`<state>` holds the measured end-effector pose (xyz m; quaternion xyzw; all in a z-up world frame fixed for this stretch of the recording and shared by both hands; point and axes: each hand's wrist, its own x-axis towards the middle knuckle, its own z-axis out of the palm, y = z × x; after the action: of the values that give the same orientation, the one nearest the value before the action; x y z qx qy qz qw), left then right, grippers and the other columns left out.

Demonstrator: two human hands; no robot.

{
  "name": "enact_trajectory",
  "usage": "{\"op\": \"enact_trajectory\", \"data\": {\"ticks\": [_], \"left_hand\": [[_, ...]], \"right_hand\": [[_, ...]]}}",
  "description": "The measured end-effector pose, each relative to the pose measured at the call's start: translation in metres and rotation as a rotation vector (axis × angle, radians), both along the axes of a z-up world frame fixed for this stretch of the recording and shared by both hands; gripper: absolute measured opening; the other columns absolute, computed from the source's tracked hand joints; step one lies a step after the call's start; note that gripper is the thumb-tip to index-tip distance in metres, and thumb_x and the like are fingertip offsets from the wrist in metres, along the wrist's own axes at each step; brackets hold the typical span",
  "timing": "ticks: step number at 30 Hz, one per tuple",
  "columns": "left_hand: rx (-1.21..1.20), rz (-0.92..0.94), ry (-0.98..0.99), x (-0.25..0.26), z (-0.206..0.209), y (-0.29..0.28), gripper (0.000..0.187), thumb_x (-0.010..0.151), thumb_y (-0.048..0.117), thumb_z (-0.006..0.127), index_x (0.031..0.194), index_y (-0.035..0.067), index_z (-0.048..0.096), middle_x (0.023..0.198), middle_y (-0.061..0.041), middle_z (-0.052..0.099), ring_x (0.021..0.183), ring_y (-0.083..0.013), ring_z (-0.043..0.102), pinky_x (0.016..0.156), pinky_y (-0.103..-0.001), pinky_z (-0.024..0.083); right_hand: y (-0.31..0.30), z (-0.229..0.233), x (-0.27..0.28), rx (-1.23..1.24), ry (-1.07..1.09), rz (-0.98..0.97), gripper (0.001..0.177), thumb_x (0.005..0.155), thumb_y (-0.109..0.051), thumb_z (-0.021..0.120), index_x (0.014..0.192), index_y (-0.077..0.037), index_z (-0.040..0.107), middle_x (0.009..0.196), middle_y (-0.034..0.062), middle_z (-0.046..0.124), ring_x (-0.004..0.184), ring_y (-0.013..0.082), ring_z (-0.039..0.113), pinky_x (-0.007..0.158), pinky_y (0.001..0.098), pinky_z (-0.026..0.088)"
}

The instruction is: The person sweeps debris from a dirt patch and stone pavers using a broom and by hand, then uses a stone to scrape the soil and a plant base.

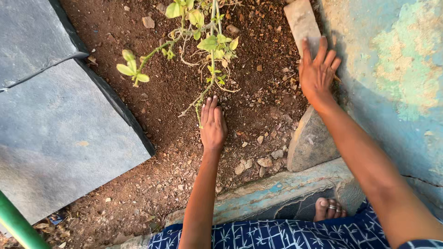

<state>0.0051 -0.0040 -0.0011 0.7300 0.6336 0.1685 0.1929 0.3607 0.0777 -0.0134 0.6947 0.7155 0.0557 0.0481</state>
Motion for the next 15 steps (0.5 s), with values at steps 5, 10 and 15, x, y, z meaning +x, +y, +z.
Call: {"op": "enact_trajectory", "data": {"ticks": [5, 10, 15], "left_hand": [[0.025, 0.001, -0.029, -0.003, -0.004, -0.001, 0.027, 0.109, 0.012, 0.036, 0.114, 0.0, 0.06, 0.15, -0.016, 0.055, 0.145, -0.0336, 0.046, 0.124, -0.048, 0.033], [-0.05, 0.02, -0.081, -0.002, -0.008, -0.003, 0.025, 0.108, 0.01, 0.037, 0.11, 0.001, 0.06, 0.151, -0.014, 0.055, 0.147, -0.0318, 0.044, 0.125, -0.049, 0.032], [-0.1, -0.007, -0.282, -0.016, -0.015, 0.002, 0.024, 0.105, 0.008, 0.045, 0.127, 0.004, 0.054, 0.145, -0.013, 0.058, 0.15, -0.0328, 0.042, 0.127, -0.048, 0.029]], "right_hand": [[-0.002, -0.013, -0.003, -0.08, 0.042, -0.122, 0.06, 0.111, -0.025, 0.061, 0.166, -0.018, 0.038, 0.163, 0.0286, 0.027, 0.125, 0.0409, 0.04, 0.097, 0.0538, 0.032], [0.005, -0.006, -0.001, -0.183, 0.042, -0.133, 0.069, 0.109, -0.027, 0.061, 0.171, -0.021, 0.032, 0.165, 0.0285, 0.021, 0.135, 0.0451, 0.034, 0.103, 0.0584, 0.03], [0.015, 0.019, -0.016, -0.352, 0.185, -0.256, 0.077, 0.098, -0.033, 0.064, 0.164, -0.021, 0.024, 0.163, 0.0292, 0.013, 0.14, 0.0511, 0.021, 0.105, 0.0674, 0.025]]}}
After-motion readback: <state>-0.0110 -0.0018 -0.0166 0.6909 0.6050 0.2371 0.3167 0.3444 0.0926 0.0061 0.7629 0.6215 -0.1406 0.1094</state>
